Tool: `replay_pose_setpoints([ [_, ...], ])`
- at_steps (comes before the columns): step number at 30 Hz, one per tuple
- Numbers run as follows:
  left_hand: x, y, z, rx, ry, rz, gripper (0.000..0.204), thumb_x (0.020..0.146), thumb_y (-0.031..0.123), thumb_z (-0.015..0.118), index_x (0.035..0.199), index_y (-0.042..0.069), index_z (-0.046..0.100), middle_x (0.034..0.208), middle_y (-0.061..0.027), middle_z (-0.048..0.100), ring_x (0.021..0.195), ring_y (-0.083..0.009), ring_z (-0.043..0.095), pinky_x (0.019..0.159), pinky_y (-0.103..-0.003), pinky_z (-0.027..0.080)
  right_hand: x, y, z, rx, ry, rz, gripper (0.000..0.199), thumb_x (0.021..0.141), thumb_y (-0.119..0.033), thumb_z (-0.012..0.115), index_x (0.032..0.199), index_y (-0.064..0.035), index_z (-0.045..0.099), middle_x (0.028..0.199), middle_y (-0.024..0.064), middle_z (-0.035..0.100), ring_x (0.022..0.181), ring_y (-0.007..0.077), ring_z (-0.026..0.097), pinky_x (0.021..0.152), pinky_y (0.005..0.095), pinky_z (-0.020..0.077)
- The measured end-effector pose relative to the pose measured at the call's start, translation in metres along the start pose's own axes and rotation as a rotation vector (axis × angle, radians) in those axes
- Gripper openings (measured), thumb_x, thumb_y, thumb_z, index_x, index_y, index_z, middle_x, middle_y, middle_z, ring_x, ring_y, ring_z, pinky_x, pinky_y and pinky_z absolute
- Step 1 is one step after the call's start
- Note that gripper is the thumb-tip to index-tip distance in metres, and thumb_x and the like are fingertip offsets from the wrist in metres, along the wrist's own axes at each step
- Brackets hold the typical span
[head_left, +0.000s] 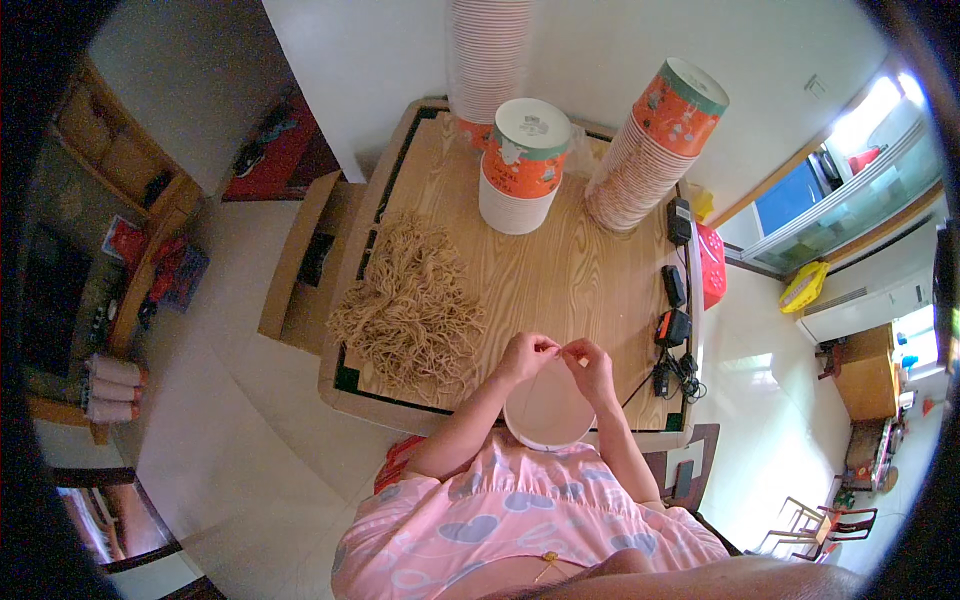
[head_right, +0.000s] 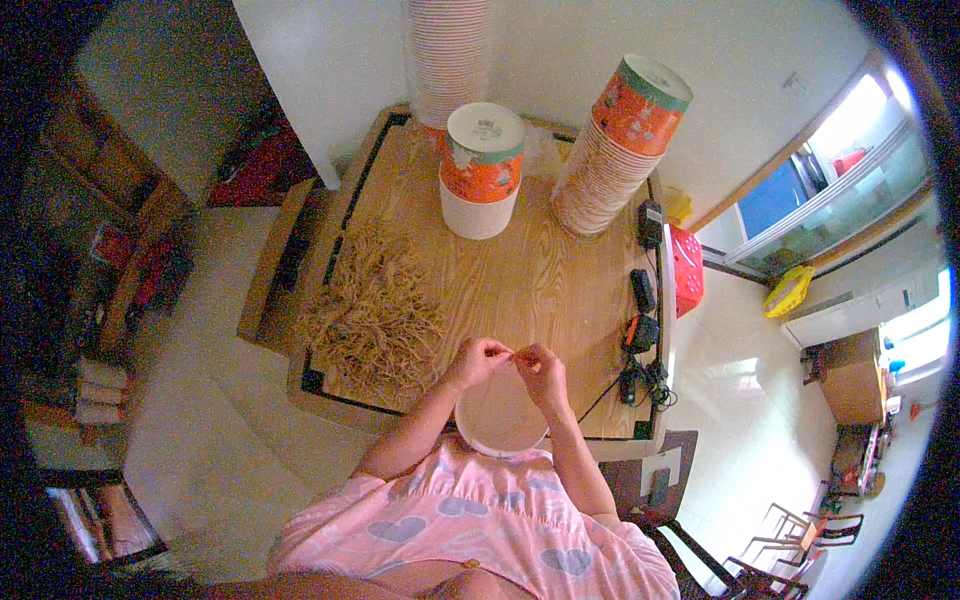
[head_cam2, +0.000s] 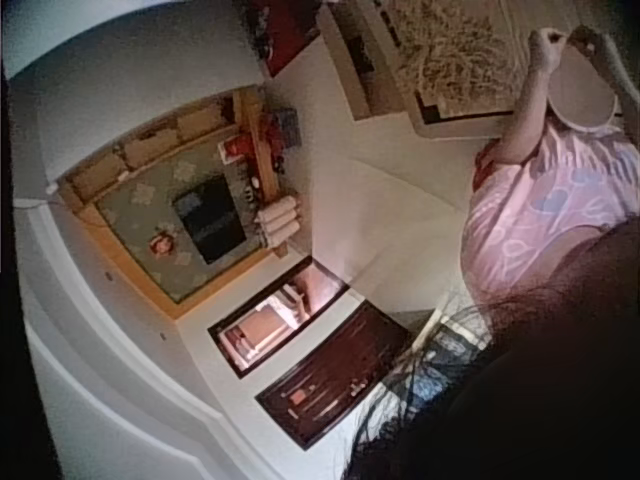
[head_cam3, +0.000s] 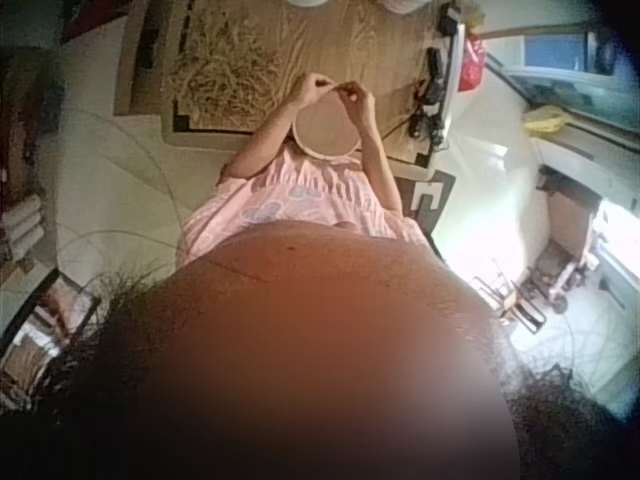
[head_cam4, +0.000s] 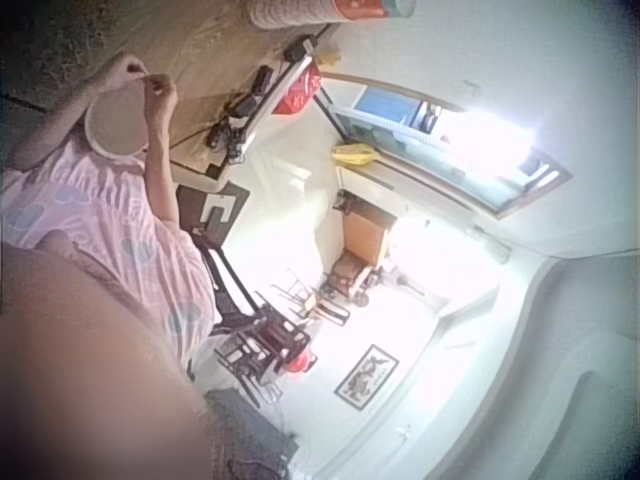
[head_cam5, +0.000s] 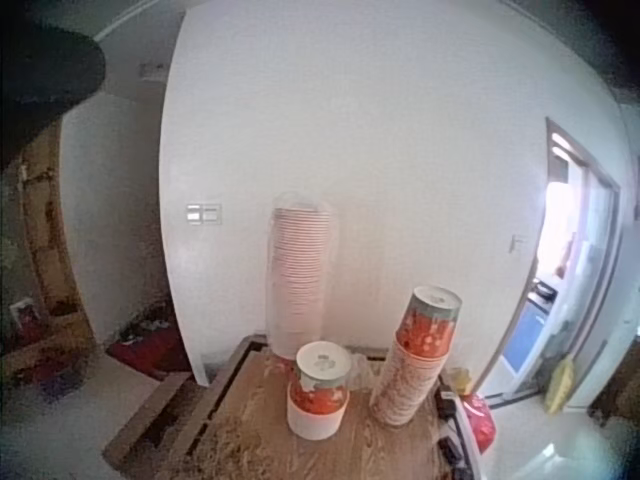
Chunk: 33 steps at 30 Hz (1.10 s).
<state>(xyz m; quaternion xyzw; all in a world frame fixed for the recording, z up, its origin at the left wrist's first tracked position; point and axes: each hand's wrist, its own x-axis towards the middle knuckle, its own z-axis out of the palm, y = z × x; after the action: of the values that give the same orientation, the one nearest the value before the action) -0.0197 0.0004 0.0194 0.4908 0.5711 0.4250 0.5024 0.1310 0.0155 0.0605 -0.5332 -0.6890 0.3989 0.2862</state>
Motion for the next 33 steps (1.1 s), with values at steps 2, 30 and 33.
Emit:
replay_pose_setpoints([
  [2, 0.002, -0.007, 0.001, -0.031, -0.003, -0.022, 0.012, 0.077, 0.012, 0.064, 0.081, 0.001, 0.066, 0.073, -0.0046, 0.065, 0.067, -0.0108, 0.059, 0.063, -0.026, 0.048, -0.001, -0.009, -0.001, 0.007, 0.026, 0.015, 0.007, 0.074, -0.003, 0.062, 0.08, -0.0008, 0.062, 0.072, 0.0058, 0.062, 0.066, 0.011, 0.056, 0.063, 0.0253, 0.0455],
  [30, 0.006, -0.013, 0.001, -0.127, -0.039, -0.032, 0.016, 0.076, 0.015, 0.064, 0.083, 0.001, 0.065, 0.071, -0.0043, 0.064, 0.065, -0.0081, 0.058, 0.061, -0.023, 0.046, -0.001, 0.0, 0.003, 0.04, 0.031, 0.02, 0.005, 0.076, -0.003, 0.061, 0.079, 0.0003, 0.06, 0.071, 0.0053, 0.062, 0.067, 0.0098, 0.055, 0.064, 0.0253, 0.0454],
  [33, 0.005, -0.012, 0.001, -0.056, -0.021, -0.022, 0.017, 0.076, 0.016, 0.065, 0.082, 0.0, 0.065, 0.069, -0.0044, 0.064, 0.063, -0.0085, 0.058, 0.058, -0.024, 0.046, -0.002, -0.003, 0.002, 0.014, 0.035, 0.048, 0.005, 0.076, -0.003, 0.061, 0.079, 0.0002, 0.06, 0.071, 0.005, 0.061, 0.067, 0.0097, 0.054, 0.064, 0.0251, 0.0451],
])
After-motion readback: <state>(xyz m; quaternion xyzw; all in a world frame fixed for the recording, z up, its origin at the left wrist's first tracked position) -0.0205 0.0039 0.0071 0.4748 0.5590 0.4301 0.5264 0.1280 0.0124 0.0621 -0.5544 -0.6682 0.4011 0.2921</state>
